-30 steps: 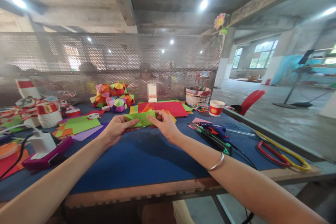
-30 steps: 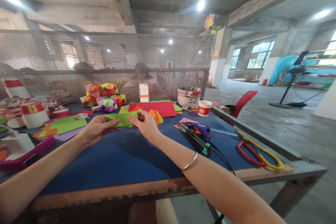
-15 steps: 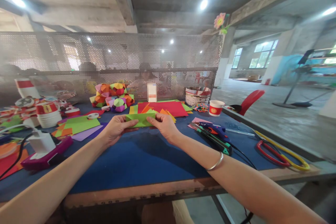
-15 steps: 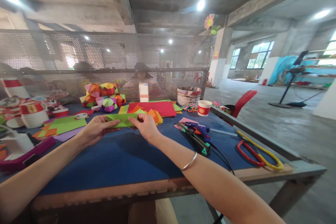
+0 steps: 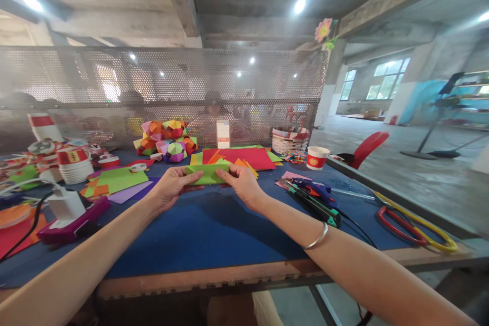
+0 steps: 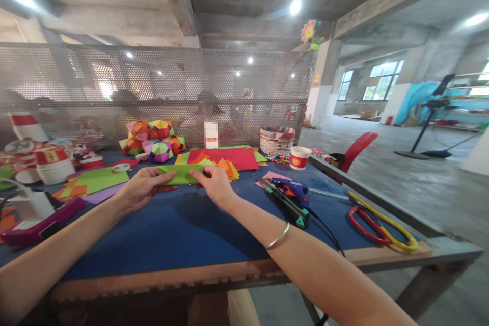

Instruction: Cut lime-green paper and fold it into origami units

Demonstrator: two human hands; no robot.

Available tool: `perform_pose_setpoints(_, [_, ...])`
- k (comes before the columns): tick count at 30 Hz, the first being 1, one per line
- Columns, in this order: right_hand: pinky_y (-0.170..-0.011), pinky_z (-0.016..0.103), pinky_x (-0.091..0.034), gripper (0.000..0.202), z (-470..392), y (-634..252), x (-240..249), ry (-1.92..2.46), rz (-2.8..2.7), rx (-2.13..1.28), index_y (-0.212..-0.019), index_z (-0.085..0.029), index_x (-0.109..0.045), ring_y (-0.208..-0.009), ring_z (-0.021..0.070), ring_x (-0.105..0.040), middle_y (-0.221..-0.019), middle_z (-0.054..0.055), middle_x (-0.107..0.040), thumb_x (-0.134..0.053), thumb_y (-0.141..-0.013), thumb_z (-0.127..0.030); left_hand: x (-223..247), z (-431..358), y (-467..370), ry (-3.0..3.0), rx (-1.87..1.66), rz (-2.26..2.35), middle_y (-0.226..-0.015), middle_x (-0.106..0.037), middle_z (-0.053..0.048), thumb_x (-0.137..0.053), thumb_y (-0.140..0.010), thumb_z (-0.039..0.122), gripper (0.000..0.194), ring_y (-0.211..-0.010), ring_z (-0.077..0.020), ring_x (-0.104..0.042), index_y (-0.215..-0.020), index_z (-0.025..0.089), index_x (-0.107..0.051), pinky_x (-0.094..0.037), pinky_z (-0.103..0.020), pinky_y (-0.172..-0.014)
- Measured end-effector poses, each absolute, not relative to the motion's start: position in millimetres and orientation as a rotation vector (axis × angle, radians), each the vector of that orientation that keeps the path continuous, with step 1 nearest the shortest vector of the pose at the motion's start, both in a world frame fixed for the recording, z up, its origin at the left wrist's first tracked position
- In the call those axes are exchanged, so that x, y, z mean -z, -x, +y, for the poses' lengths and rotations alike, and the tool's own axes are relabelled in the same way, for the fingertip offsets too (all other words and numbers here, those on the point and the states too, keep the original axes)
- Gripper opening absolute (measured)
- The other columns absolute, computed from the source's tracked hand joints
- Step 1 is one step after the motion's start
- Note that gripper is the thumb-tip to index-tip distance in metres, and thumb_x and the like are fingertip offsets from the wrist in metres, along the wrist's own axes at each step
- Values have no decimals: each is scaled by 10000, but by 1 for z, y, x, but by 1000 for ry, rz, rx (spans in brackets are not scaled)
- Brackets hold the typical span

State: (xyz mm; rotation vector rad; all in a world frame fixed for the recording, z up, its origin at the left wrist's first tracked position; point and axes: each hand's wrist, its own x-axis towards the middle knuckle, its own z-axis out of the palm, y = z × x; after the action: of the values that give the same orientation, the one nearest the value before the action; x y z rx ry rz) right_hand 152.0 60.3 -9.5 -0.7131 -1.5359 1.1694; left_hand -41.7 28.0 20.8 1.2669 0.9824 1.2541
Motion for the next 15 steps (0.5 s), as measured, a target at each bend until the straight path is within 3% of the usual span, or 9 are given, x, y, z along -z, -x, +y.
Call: perform_pose_setpoints(15, [-690,334,-546,525,60,-151,9,718,-1529,-1151,-649,-211,-583,-672,150,-526,-692,-7,-591,-800,-596,-686,-22,27,41,-1280,-1249,995,-858,-811,-70,-987,-453,396,438,-764,-195,-734,-768,157,-797,-602,-292,-725])
